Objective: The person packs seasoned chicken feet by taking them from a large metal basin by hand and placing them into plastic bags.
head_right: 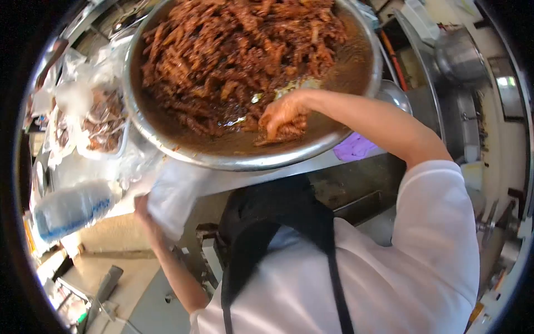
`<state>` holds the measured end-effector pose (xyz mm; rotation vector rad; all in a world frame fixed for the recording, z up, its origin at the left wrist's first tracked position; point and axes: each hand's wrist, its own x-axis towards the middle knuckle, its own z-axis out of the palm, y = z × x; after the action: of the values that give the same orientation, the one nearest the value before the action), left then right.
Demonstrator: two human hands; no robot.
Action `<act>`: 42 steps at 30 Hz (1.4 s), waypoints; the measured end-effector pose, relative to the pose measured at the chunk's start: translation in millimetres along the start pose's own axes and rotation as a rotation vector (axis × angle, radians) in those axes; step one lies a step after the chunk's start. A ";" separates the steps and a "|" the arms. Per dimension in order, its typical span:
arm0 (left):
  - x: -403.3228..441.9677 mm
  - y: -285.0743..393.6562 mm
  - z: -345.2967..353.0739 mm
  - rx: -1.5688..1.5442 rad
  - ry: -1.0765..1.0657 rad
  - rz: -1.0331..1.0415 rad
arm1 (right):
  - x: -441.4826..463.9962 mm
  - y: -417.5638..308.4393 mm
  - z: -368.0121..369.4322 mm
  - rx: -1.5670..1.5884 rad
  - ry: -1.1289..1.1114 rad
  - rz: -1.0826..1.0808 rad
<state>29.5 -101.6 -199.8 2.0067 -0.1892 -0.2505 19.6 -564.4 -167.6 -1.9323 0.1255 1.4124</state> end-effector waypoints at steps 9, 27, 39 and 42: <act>-33.7 8.5 -8.4 0.594 0.636 -0.228 | 18.4 112.9 -93.8 -0.753 0.256 0.517; 20.7 43.9 -2.8 0.286 0.514 -0.185 | -15.9 -139.3 33.3 0.459 0.137 -0.380; 17.0 18.2 1.0 0.320 0.675 0.273 | 154.2 -285.1 92.5 0.708 0.066 -0.486; 43.1 22.1 -31.4 0.246 0.666 0.323 | 126.9 -278.0 77.7 -0.252 0.255 -0.554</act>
<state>78.8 -94.4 -170.6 2.1501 -0.1167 0.6698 139.6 -273.4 -150.0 -2.1239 -0.4569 0.8430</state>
